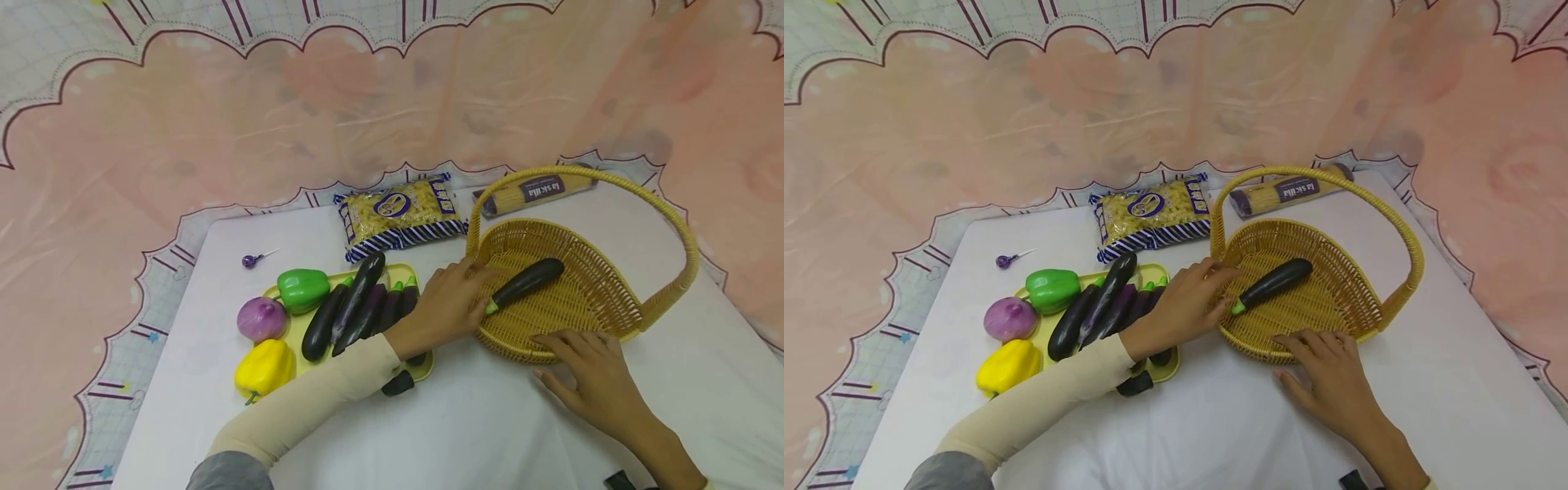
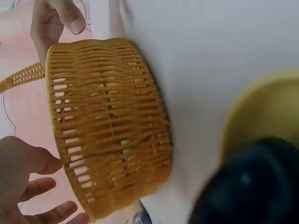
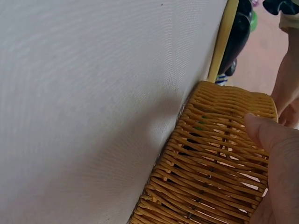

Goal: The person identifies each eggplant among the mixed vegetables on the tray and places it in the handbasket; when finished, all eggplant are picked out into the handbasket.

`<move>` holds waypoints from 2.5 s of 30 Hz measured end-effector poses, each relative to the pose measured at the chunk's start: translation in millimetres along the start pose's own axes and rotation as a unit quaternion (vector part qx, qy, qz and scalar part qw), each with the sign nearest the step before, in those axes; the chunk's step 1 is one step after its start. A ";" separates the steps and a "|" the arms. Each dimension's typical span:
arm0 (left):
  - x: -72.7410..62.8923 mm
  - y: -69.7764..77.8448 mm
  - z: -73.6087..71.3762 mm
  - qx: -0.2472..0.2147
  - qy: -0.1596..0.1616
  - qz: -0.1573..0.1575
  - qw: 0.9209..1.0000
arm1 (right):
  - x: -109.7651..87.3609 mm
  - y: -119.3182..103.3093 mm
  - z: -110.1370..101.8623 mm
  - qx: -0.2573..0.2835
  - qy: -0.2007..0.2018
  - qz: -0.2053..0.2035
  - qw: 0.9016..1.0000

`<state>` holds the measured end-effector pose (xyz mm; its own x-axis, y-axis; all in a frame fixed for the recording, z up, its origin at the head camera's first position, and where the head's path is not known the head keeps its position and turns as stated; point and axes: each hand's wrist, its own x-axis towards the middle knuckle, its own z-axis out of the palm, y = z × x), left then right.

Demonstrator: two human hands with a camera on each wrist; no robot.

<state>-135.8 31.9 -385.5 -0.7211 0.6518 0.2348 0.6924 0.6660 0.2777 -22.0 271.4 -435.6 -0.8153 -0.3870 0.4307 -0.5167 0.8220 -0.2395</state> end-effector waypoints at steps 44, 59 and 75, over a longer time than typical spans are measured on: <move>-85.8 -109.5 -19.6 0.016 0.073 -0.135 0.988 | 0.6 -0.6 -0.3 -0.002 -0.012 0.010 1.000; -91.3 -125.7 -22.8 0.013 0.057 -0.180 0.982 | 1.2 -2.0 -0.9 -0.001 -0.015 0.013 1.000; -70.9 -136.1 -31.5 -0.001 -0.060 -0.215 0.975 | 0.2 -0.3 0.2 0.003 -0.006 0.017 1.000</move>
<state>-179.7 -116.4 -410.6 -0.9363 0.3511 -0.0137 0.3274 0.8859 0.3285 -22.0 270.9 -435.6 -0.8357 -0.3636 0.4117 -0.4901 0.8320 -0.2600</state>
